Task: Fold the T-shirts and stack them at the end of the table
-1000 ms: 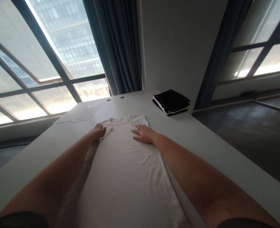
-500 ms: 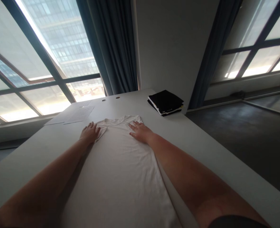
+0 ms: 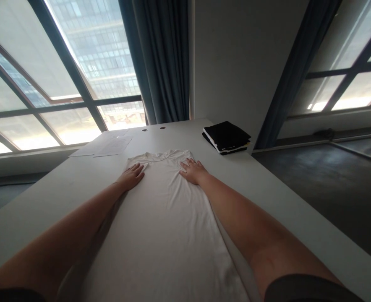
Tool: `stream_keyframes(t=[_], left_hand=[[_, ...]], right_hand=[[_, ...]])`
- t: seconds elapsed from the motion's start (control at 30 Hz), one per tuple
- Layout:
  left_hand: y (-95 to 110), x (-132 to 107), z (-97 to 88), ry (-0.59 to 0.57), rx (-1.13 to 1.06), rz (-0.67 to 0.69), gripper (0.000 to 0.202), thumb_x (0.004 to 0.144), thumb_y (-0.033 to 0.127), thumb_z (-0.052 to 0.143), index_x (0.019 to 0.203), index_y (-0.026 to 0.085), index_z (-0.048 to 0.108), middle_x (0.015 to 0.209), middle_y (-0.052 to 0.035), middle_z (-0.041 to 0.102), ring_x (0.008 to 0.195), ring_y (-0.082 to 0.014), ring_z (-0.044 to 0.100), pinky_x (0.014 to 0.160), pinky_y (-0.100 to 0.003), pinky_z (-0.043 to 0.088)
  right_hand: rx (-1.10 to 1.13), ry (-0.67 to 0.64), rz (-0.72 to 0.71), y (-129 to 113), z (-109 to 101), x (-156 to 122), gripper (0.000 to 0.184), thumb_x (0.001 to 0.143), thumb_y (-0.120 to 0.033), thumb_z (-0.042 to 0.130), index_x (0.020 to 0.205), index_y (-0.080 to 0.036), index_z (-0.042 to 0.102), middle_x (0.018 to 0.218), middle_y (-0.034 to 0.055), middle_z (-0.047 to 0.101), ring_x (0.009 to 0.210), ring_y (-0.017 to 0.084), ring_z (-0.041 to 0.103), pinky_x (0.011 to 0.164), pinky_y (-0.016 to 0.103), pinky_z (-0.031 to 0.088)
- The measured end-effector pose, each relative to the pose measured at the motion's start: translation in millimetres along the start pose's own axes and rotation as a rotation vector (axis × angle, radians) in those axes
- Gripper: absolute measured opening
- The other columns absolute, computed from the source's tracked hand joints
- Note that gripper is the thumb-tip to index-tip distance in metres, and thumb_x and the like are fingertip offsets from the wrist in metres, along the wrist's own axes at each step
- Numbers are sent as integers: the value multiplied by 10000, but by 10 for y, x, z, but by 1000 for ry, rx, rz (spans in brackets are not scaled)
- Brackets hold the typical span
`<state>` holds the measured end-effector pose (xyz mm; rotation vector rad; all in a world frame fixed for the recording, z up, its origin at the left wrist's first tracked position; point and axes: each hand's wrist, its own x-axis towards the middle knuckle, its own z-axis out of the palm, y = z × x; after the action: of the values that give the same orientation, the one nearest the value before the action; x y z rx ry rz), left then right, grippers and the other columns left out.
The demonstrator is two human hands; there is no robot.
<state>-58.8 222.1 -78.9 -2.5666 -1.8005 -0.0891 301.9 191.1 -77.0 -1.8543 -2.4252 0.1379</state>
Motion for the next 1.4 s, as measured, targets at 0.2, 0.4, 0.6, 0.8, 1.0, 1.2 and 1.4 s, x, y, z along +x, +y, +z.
stream_keyframes(t=[0.2, 0.4, 0.6, 0.8, 1.0, 1.2, 1.4], left_hand=[[-82, 200, -23, -25, -6, -13, 634, 1049, 530, 259, 1640, 299, 262, 1709, -88, 215, 1575, -291, 176, 1251, -460, 182], [-120, 351, -33, -40, 11, -44, 606, 1050, 555, 252, 1629, 376, 261, 1716, -51, 201, 1567, -323, 201, 1235, -499, 192], [-32, 315, -116, 47, 31, -76, 580, 1045, 511, 308, 1600, 352, 361, 1669, -63, 339, 1520, -291, 321, 1213, -447, 244], [266, -135, -253, 244, 86, -102, 569, 1046, 468, 332, 1589, 308, 395, 1644, -121, 368, 1474, -325, 364, 1161, -527, 289], [21, -1578, -48, 110, -26, -209, 611, 1059, 510, 239, 1606, 268, 367, 1677, -129, 303, 1536, -354, 279, 1187, -552, 299], [-370, -2967, -61, 75, -40, -74, 596, 1068, 504, 217, 1616, 303, 336, 1670, -67, 328, 1527, -279, 328, 1224, -509, 289], [50, -3571, -95, 106, 27, 51, 570, 1030, 557, 406, 1582, 422, 368, 1685, 9, 276, 1532, -288, 316, 1235, -518, 284]], right_hand=[[-13, -27, 32, 46, -37, 273, 684, 1027, -604, 284, 1644, -309, 242, 1726, 79, 138, 1578, 270, 137, 1245, 539, 129], [-7, -10, 27, 139, 5, 521, 667, 1030, -597, 293, 1639, -326, 253, 1727, 62, 138, 1577, 267, 143, 1242, 561, 124], [18, 120, -2, 173, 48, 524, 597, 1049, -545, 326, 1591, -300, 389, 1707, 83, 230, 1563, 281, 197, 1243, 536, 160], [135, 457, -82, 211, 17, 229, 548, 1073, -453, 294, 1524, -217, 497, 1683, 85, 288, 1561, 233, 205, 1263, 422, 207], [320, 451, -168, 361, 25, -656, 590, 1055, -540, 314, 1561, -260, 428, 1698, 72, 237, 1572, 252, 176, 1262, 479, 240], [260, 152, -465, -56, -113, -1781, 579, 1013, -511, 495, 1557, -318, 454, 1701, 44, 252, 1580, 300, 121, 1267, 543, 174], [241, -112, -513, -462, -143, -2581, 596, 1025, -538, 480, 1586, -357, 394, 1701, 43, 224, 1547, 312, 249, 1263, 547, 183]])
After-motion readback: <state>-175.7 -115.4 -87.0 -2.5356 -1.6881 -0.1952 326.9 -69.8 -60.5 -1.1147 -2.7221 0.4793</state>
